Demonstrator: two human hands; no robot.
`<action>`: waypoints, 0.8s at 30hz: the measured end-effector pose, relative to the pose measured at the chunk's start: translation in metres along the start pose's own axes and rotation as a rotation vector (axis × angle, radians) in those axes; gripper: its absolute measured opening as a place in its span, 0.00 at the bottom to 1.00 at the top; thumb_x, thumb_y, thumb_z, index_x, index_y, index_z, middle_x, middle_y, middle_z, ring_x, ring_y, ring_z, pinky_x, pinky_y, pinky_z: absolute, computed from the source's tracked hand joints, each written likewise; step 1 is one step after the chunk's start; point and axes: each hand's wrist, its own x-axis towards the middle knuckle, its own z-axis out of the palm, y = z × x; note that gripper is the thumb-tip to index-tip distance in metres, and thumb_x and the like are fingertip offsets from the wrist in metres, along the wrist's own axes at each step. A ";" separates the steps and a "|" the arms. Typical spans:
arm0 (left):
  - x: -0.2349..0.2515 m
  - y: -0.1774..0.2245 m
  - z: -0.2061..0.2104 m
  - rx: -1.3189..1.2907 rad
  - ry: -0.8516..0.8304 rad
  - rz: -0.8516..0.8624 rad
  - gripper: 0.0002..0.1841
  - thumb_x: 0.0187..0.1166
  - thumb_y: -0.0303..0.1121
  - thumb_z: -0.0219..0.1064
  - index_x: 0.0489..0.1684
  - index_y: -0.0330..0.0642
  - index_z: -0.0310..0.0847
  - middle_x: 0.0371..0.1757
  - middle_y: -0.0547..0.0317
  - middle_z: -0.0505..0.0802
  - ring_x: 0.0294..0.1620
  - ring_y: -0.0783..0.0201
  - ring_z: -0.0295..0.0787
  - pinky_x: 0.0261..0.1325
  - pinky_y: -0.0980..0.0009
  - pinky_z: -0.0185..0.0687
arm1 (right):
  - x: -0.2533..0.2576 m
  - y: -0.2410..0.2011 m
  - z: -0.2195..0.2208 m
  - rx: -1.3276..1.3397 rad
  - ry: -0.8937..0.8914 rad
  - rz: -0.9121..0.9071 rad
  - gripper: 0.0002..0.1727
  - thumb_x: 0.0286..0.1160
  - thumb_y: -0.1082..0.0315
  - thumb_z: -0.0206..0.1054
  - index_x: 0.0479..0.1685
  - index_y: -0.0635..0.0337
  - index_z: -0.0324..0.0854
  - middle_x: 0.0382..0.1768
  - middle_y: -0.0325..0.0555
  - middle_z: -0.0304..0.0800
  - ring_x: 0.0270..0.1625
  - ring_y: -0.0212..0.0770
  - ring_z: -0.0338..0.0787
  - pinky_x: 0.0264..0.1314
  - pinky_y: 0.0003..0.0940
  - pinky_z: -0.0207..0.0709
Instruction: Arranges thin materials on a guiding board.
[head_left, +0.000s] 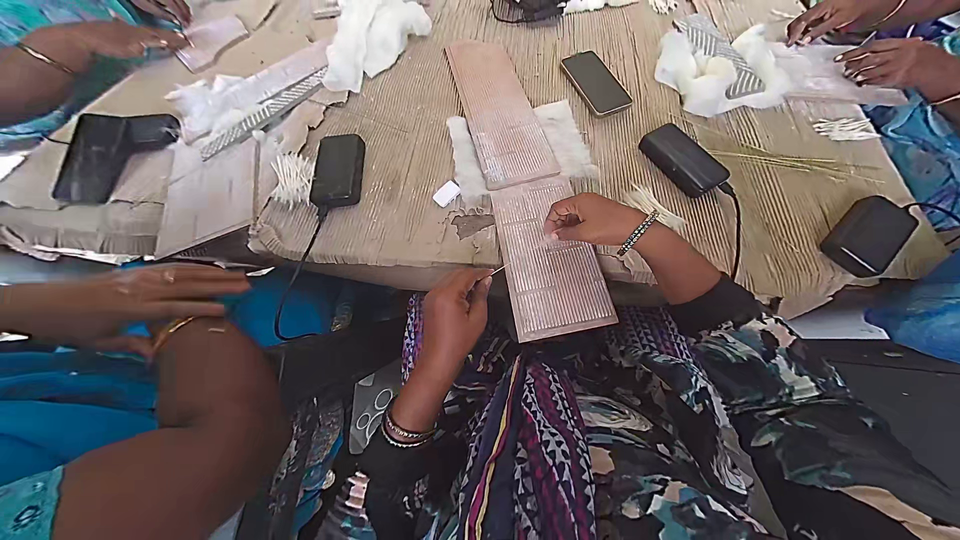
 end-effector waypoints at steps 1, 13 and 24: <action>0.003 0.004 0.002 0.018 0.000 0.000 0.10 0.81 0.28 0.65 0.44 0.36 0.93 0.39 0.52 0.95 0.40 0.62 0.93 0.48 0.63 0.89 | -0.002 -0.001 -0.001 -0.003 0.013 -0.004 0.10 0.81 0.74 0.67 0.55 0.65 0.86 0.44 0.50 0.91 0.43 0.39 0.87 0.53 0.40 0.80; 0.029 0.029 0.026 -0.055 -0.071 -0.004 0.10 0.86 0.26 0.57 0.49 0.34 0.85 0.39 0.52 0.89 0.35 0.62 0.85 0.41 0.61 0.83 | -0.020 0.014 0.037 -0.093 0.396 -0.087 0.03 0.72 0.75 0.74 0.40 0.65 0.91 0.43 0.56 0.89 0.46 0.54 0.89 0.52 0.55 0.81; 0.048 0.040 0.032 0.114 -0.427 0.106 0.15 0.89 0.26 0.52 0.62 0.35 0.84 0.52 0.45 0.95 0.46 0.44 0.95 0.45 0.41 0.85 | -0.017 0.017 0.031 -0.195 0.412 -0.062 0.04 0.76 0.74 0.70 0.39 0.66 0.88 0.42 0.57 0.88 0.46 0.57 0.89 0.52 0.60 0.75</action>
